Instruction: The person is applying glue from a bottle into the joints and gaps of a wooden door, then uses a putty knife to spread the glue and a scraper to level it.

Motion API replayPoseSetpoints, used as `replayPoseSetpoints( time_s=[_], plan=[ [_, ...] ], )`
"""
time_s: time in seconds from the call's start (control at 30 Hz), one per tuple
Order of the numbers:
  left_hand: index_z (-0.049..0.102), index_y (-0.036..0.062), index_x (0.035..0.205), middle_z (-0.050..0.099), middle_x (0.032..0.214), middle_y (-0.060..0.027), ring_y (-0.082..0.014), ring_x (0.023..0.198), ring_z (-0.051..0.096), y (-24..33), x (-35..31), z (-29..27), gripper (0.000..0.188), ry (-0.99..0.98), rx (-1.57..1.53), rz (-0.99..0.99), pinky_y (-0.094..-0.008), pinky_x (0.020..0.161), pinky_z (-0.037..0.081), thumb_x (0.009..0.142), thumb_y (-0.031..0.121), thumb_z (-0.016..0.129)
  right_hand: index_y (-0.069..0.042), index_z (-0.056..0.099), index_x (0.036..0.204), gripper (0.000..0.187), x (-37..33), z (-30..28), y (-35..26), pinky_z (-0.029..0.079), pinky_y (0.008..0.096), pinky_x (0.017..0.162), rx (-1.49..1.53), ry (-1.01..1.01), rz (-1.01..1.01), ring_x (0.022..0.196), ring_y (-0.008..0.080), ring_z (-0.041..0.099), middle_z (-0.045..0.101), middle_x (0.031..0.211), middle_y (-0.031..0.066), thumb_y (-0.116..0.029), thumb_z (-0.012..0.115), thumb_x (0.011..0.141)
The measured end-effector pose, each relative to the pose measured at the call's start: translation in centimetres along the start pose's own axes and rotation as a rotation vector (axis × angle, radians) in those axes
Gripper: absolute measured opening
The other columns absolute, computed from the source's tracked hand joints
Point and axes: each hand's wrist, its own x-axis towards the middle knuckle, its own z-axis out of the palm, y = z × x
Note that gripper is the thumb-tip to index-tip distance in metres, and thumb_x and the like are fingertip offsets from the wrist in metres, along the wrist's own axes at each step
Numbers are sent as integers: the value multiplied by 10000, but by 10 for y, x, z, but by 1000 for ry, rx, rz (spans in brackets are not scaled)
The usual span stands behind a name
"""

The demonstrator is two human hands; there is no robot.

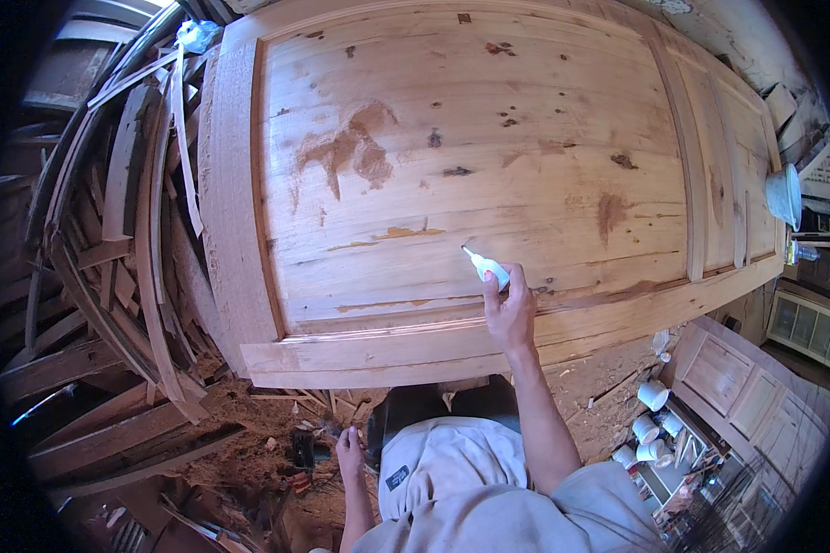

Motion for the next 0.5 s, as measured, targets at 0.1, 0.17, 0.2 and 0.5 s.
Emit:
replayPoseSetpoints(
  time_s=[0.1, 0.17, 0.2, 0.5],
  plan=[
    [671, 27, 1036, 477, 652, 28, -66, 585, 456, -11, 4, 1, 353, -8, -1, 22, -232, 539, 378, 1003, 334, 500, -28, 555, 986, 223, 0, 1, 3, 490, 405, 560, -7, -3, -30, 635, 303, 657, 648, 713, 158, -246, 578, 946],
    [675, 29, 1070, 478, 655, 29, -66, 585, 455, -11, 4, 3, 358, -8, -26, 32, -233, 539, 378, 1004, 332, 497, -27, 555, 985, 229, 0, 0, 2, 492, 404, 563, -1, -2, -14, 638, 304, 657, 648, 720, 160, -252, 572, 949],
    [676, 27, 1060, 476, 656, 28, -67, 586, 455, -11, 5, 3, 361, -20, -24, 13, -234, 540, 378, 1004, 335, 496, -25, 555, 984, 234, 1, -1, 1, 493, 403, 566, 6, -1, 2, 641, 304, 658, 649, 727, 163, -257, 566, 951],
    [677, 27, 1056, 478, 664, 28, -69, 591, 445, -33, 16, 2, 359, -39, -28, 20, -232, 541, 373, 1005, 333, 496, -25, 550, 980, 221, 5, -2, -4, 497, 401, 572, -13, 49, -3, 639, 304, 658, 647, 733, 169, -243, 574, 951]
  ],
)
